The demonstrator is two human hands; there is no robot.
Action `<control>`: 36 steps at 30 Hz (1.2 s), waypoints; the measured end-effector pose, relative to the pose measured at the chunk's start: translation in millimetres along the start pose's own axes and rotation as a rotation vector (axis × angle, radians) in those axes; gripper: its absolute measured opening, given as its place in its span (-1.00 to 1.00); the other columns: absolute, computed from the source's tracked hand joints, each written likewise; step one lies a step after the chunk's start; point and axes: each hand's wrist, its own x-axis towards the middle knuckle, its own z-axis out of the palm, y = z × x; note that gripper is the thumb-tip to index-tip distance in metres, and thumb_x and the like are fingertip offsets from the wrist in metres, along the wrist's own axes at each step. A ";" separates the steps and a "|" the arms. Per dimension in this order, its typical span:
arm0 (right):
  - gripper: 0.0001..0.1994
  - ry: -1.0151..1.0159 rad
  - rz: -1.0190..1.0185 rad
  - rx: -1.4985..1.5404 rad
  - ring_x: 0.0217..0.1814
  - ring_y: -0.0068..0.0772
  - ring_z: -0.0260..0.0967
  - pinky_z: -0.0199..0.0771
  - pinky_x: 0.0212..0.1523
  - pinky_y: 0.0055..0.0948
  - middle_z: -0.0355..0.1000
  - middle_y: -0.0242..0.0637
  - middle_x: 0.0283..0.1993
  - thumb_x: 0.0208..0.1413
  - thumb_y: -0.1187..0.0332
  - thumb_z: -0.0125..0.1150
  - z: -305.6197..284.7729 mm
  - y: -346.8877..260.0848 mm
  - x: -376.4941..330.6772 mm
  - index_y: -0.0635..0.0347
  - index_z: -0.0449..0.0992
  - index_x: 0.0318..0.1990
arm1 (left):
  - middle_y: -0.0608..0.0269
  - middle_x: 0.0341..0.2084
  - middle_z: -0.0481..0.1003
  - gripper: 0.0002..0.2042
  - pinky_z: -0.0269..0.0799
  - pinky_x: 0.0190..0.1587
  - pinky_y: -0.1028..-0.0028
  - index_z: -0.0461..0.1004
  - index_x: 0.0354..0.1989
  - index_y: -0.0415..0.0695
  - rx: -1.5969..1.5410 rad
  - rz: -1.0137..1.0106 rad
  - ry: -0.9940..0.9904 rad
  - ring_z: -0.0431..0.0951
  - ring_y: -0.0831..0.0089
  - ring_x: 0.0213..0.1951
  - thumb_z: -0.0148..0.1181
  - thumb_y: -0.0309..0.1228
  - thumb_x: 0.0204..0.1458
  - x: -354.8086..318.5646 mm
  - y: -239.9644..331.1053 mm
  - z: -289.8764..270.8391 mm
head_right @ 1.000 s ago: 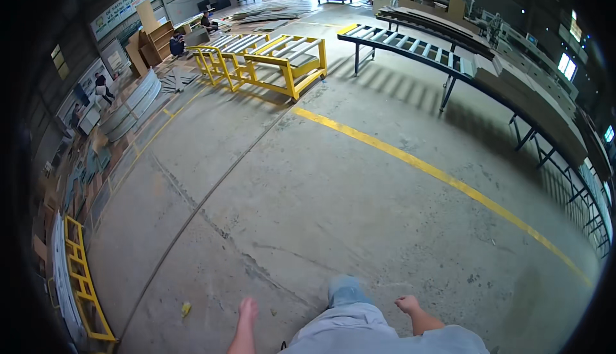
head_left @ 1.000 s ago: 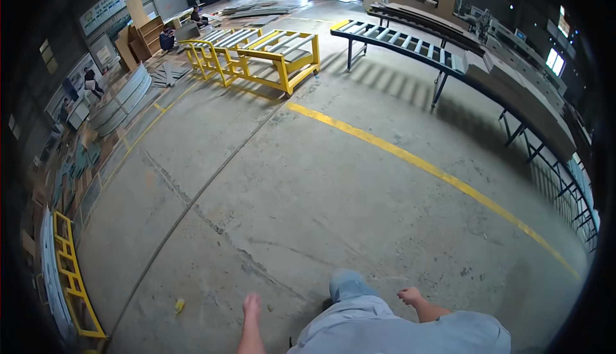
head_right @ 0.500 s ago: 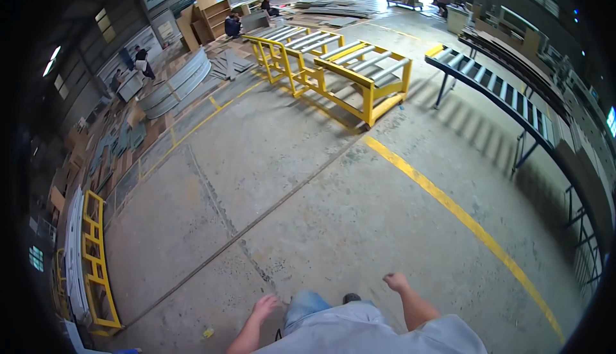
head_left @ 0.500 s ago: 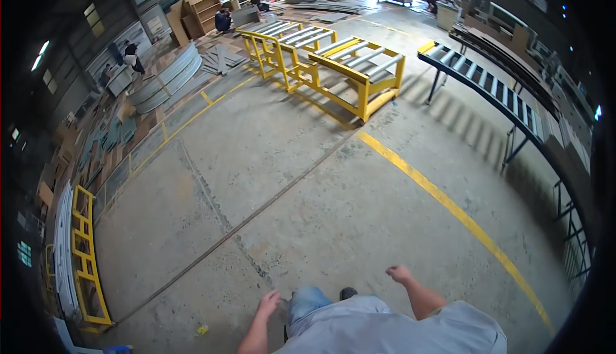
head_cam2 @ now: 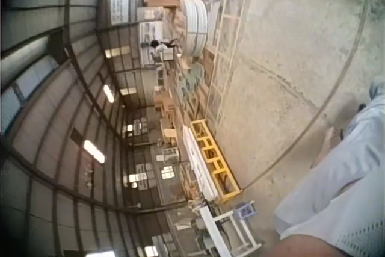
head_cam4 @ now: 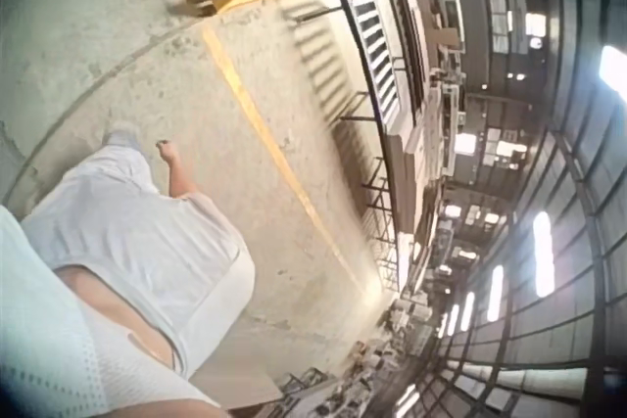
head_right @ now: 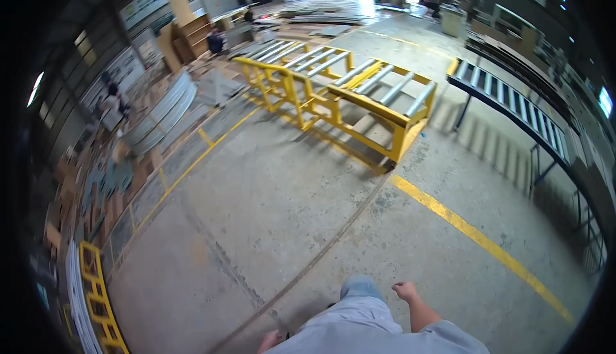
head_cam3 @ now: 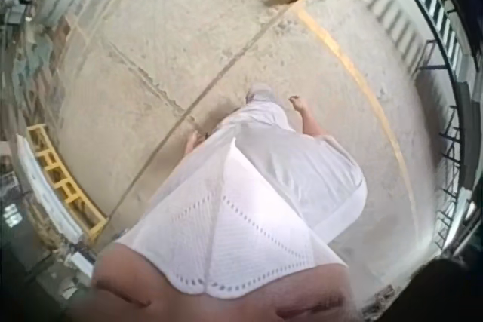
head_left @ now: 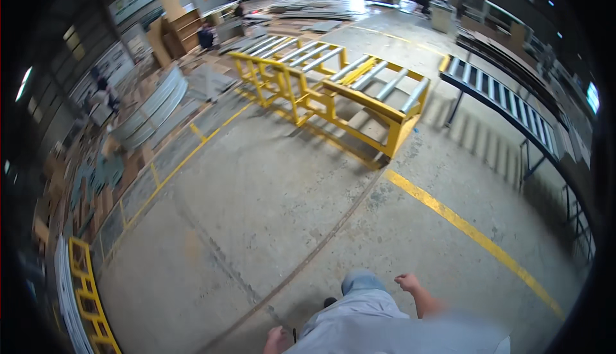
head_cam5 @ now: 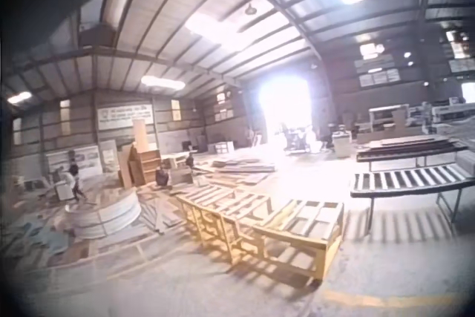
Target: Transporting large wooden panels across a production floor using a manual rolling cart.
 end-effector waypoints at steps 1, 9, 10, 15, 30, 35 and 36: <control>-0.68 0.031 0.036 0.050 -0.20 -0.22 0.48 0.43 -0.11 -0.36 0.53 -0.11 -0.26 -0.09 0.15 0.19 12.7 -6.6 5.7 0.11 0.59 -0.21 | 0.21 -0.39 0.42 -0.82 0.37 -0.47 0.41 0.35 -0.21 -0.10 0.076 0.002 -0.052 0.44 0.40 -0.45 0.02 -0.33 0.04 29.6 42.0 8.5; -0.60 -0.139 0.346 -0.208 -0.08 -0.09 0.42 0.40 -0.06 -0.25 0.46 -0.04 -0.11 -0.06 0.04 0.09 70.7 -100.8 118.1 0.10 0.56 -0.18 | 0.15 -0.25 0.47 -0.60 0.39 -0.23 0.44 0.28 0.08 -0.15 0.151 0.202 0.005 0.48 0.36 -0.27 0.03 -0.35 0.04 215.5 383.8 142.2; -0.59 -0.164 0.324 -0.310 -0.04 -0.06 0.39 0.39 -0.04 -0.24 0.44 -0.03 -0.07 -0.06 0.02 0.06 85.5 -131.0 135.6 0.12 0.56 -0.18 | 0.13 -0.20 0.46 -0.57 0.38 -0.19 0.49 0.25 0.12 -0.16 0.209 0.143 -0.069 0.48 0.39 -0.22 0.05 -0.37 0.05 231.6 412.2 143.8; -0.55 -0.150 -0.147 -0.232 -0.07 0.04 0.38 0.37 -0.03 -0.21 0.46 -0.07 -0.13 -0.03 -0.01 0.02 98.0 -427.4 284.6 0.08 0.52 -0.10 | 0.34 -0.42 0.39 -0.63 0.28 -0.51 0.64 0.29 0.07 -0.20 0.546 0.438 -0.169 0.34 0.63 -0.48 0.05 -0.39 0.07 311.0 545.4 172.2; -0.64 0.640 -1.002 0.264 0.05 -0.11 0.29 0.28 0.07 -0.27 0.36 -0.10 -0.02 0.02 0.15 0.16 92.2 -1220.5 577.1 0.22 0.49 -0.12 | 0.04 0.04 0.34 -0.50 0.26 0.09 0.39 0.24 0.16 -0.16 0.844 1.197 -0.071 0.38 0.27 0.06 0.14 -0.39 0.01 495.0 1198.6 421.7; -0.70 0.501 -1.059 -0.173 -0.29 -0.13 0.38 0.30 0.02 -0.17 0.44 -0.24 -0.48 0.00 0.09 0.09 107.2 -1306.1 671.9 0.11 0.54 -0.55 | 0.01 -0.03 0.38 -0.58 0.15 0.17 0.19 0.37 0.02 -0.12 1.260 1.849 0.102 0.35 0.09 0.05 0.12 -0.24 -0.02 587.5 1378.8 521.4; -0.68 0.655 -1.176 -0.022 -0.56 -0.15 0.29 0.35 -0.34 -0.24 0.29 -0.31 -0.71 -0.10 0.11 0.14 113.2 -1302.6 680.9 0.07 0.41 -0.75 | 0.01 -0.03 0.38 -0.58 0.15 0.17 0.19 0.37 0.02 -0.12 1.272 1.855 0.091 0.35 0.09 0.05 0.12 -0.24 -0.02 614.6 1404.0 533.0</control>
